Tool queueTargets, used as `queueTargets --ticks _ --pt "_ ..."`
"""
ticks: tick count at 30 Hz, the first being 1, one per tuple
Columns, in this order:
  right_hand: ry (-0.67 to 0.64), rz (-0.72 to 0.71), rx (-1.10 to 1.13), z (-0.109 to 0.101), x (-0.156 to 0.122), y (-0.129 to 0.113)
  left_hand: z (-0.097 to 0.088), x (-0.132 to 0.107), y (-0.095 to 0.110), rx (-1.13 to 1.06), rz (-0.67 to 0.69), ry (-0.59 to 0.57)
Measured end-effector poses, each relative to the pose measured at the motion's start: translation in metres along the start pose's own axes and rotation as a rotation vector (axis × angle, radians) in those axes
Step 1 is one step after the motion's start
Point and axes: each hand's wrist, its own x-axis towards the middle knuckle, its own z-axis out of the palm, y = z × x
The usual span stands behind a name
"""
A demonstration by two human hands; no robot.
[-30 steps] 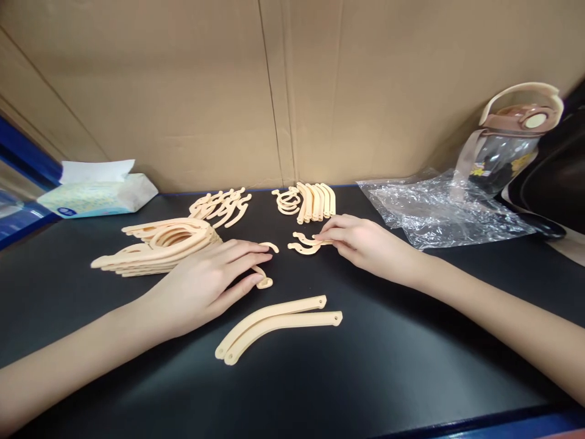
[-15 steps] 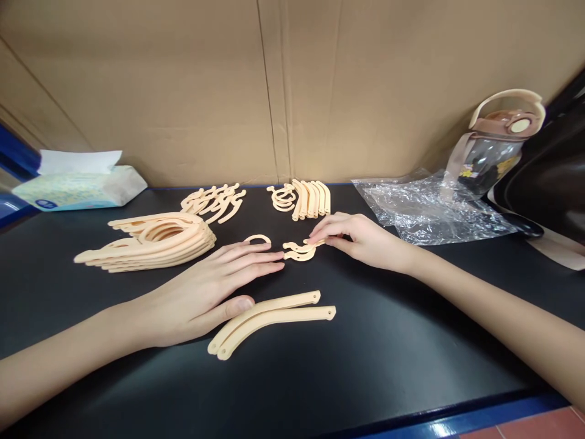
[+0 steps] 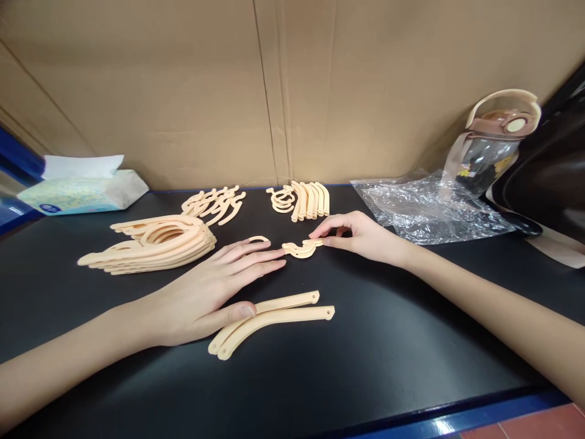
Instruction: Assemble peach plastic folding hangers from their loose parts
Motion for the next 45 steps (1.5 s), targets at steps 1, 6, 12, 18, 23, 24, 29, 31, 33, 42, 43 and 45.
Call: queueTargets --ticks 1,6,12,18,23,24,29,31,33,42,43,45 --pt "0.001 -0.001 0.000 0.000 0.000 0.000 0.000 0.000 0.000 -0.007 -0.010 -0.004" --pt "-0.011 -0.022 0.005 -0.001 0.000 -0.001 0.003 -0.002 -0.002 -0.039 -0.009 0.032" --pt "-0.020 -0.033 -0.010 -0.002 -0.001 -0.001 0.006 -0.008 -0.006 -0.052 -0.010 0.131" --pt "0.089 -0.126 -0.031 0.002 -0.005 -0.010 0.000 -0.010 0.001 -0.116 0.034 0.166" --pt "0.144 -0.247 -0.188 0.006 -0.009 -0.016 -0.002 -0.009 0.012 -0.142 0.149 0.163" --pt "0.137 -0.266 -0.214 0.007 -0.009 -0.017 -0.002 -0.009 0.014 -0.138 0.163 0.153" --pt "0.094 -0.339 -0.366 0.017 -0.010 -0.019 -0.001 -0.008 0.017 -0.081 0.156 0.112" --pt "0.106 -0.360 -0.419 0.020 -0.010 -0.018 0.001 -0.008 0.014 -0.054 0.148 0.153" --pt "0.119 -0.374 -0.428 0.022 -0.009 -0.016 0.003 -0.008 0.011 -0.019 0.133 0.197" --pt "0.145 -0.394 -0.369 0.026 -0.007 -0.013 0.005 -0.007 0.010 0.032 0.058 0.206" --pt "0.146 -0.395 -0.370 0.026 -0.007 -0.013 0.005 -0.007 0.010 0.028 0.054 0.195" --pt "0.149 -0.391 -0.365 0.026 -0.007 -0.013 0.005 -0.007 0.010 0.019 0.051 0.185"
